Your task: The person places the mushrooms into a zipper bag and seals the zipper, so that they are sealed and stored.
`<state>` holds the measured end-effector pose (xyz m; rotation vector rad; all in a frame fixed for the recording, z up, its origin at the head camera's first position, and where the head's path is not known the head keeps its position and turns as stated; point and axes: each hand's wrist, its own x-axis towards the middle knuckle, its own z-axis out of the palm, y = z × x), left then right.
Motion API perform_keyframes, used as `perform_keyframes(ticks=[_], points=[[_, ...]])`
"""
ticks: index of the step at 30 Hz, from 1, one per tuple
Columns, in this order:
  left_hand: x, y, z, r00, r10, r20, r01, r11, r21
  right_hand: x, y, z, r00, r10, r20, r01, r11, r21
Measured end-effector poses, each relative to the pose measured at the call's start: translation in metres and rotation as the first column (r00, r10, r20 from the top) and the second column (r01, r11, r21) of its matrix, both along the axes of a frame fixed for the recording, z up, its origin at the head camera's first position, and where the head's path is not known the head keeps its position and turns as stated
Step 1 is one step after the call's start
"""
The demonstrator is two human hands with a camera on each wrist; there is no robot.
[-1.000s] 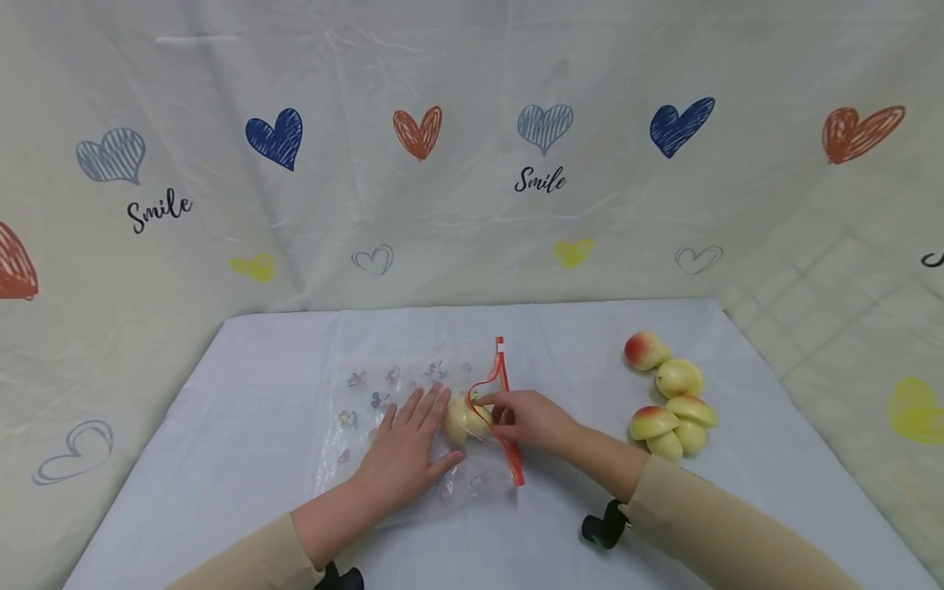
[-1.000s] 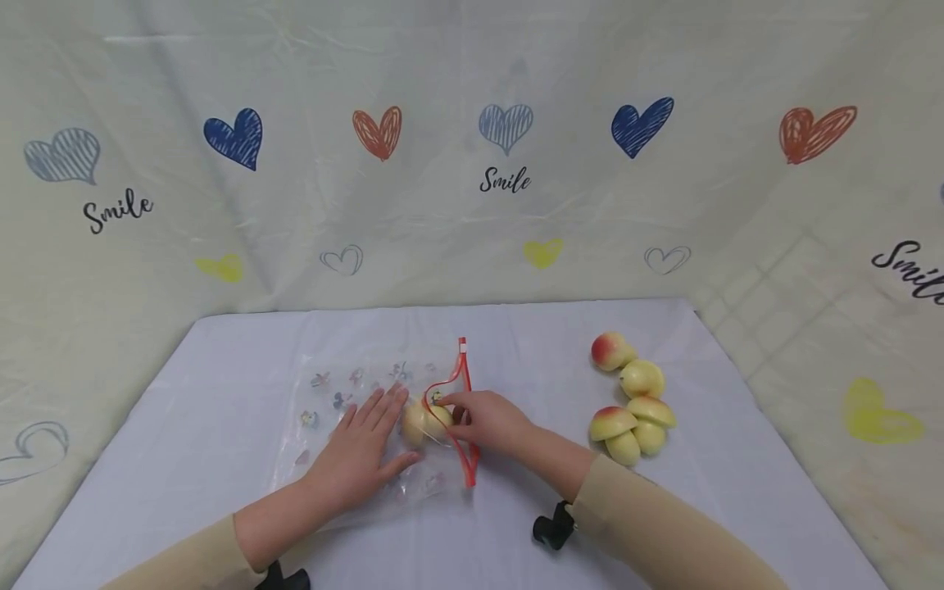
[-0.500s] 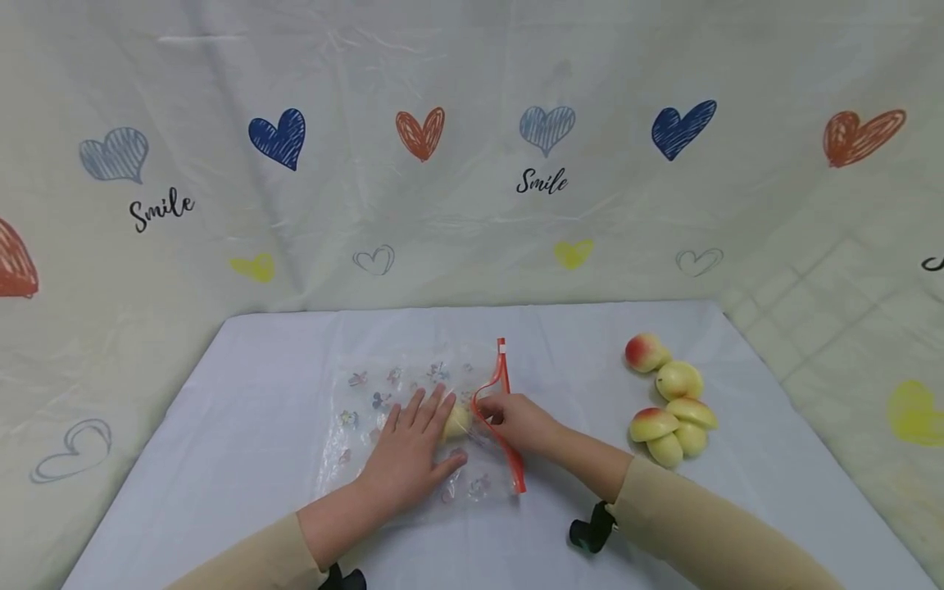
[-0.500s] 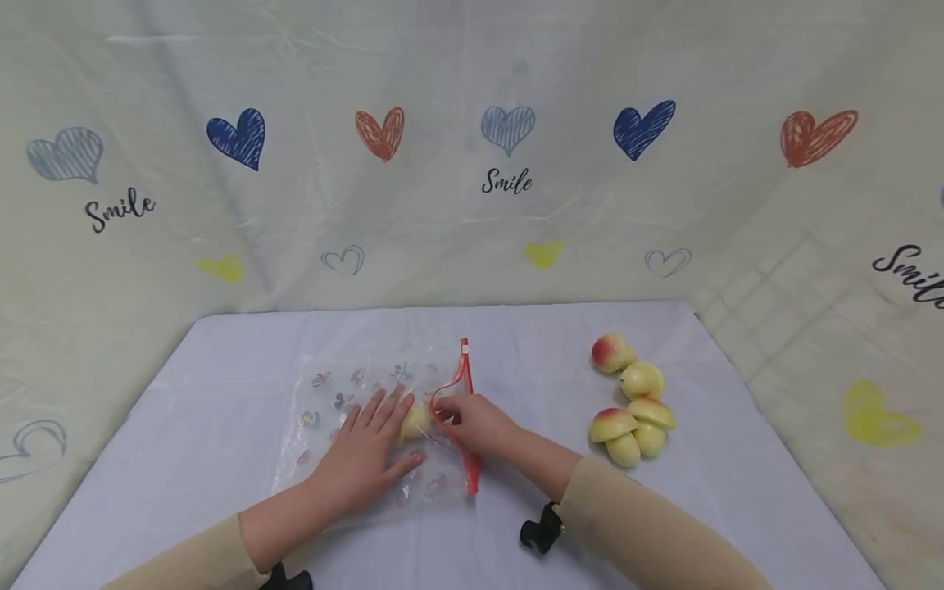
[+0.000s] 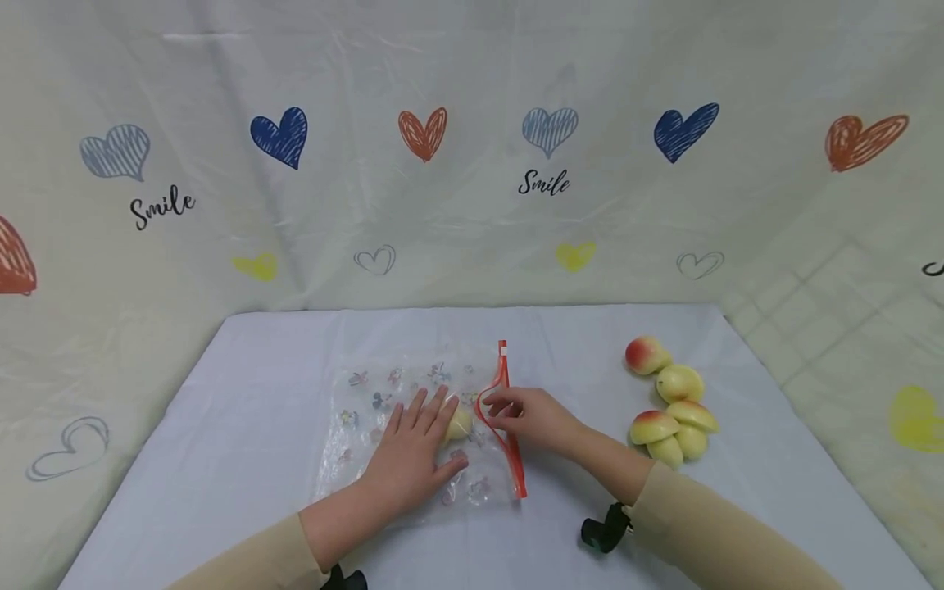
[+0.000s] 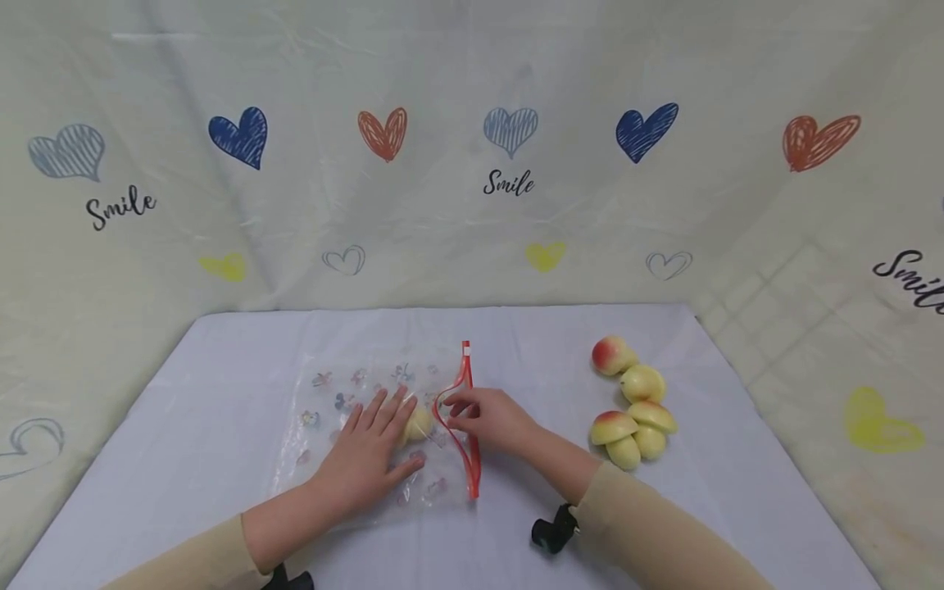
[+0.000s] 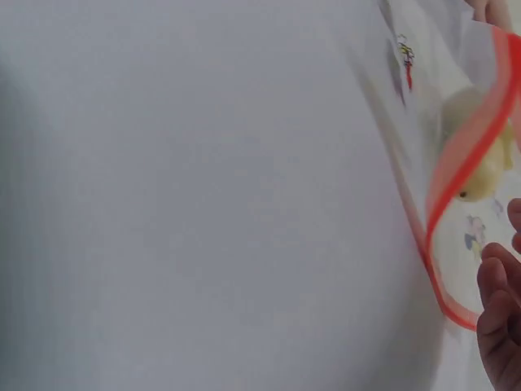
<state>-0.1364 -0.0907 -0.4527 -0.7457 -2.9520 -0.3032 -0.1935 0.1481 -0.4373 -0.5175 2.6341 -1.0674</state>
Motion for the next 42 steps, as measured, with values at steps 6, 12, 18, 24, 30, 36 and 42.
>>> perform_keyframes(ticks=[6, 12, 18, 24, 30, 36, 42], points=[[0.000, 0.000, 0.002, 1.000, 0.009, 0.019, -0.009, 1.000, -0.004, -0.001, 0.014, 0.011, 1.000, -0.020, -0.010, 0.020, 1.000, 0.011], [-0.001, -0.001, 0.001, 0.999, 0.015, 0.028, -0.015, 1.000, -0.001, -0.002, 0.038, 0.019, 0.998, -0.001, -0.060, 0.002, 1.000, 0.018], [-0.001, -0.001, 0.000, 1.000, 0.011, 0.016, -0.011, 1.000, -0.001, 0.001, 0.071, 0.034, 0.992, 0.020, -0.121, -0.012, 0.998, 0.066], [-0.002, 0.000, -0.001, 1.000, 0.008, 0.019, -0.008, 1.000, -0.011, 0.008, 0.113, 0.045, 0.982, -0.012, -0.186, 0.037, 0.991, 0.132], [-0.003, 0.000, -0.001, 0.999, 0.019, 0.033, -0.017, 0.999, -0.032, 0.018, 0.151, 0.055, 0.980, -0.047, -0.194, 0.088, 0.974, 0.208], [-0.002, 0.001, 0.001, 0.999, 0.017, 0.041, -0.015, 0.999, -0.029, 0.027, 0.177, 0.062, 0.990, -0.042, -0.133, 0.080, 0.951, 0.300], [-0.001, 0.001, 0.003, 0.998, 0.022, 0.052, -0.020, 0.999, -0.041, 0.031, 0.189, 0.065, 0.994, -0.021, -0.105, 0.060, 0.920, 0.386]])
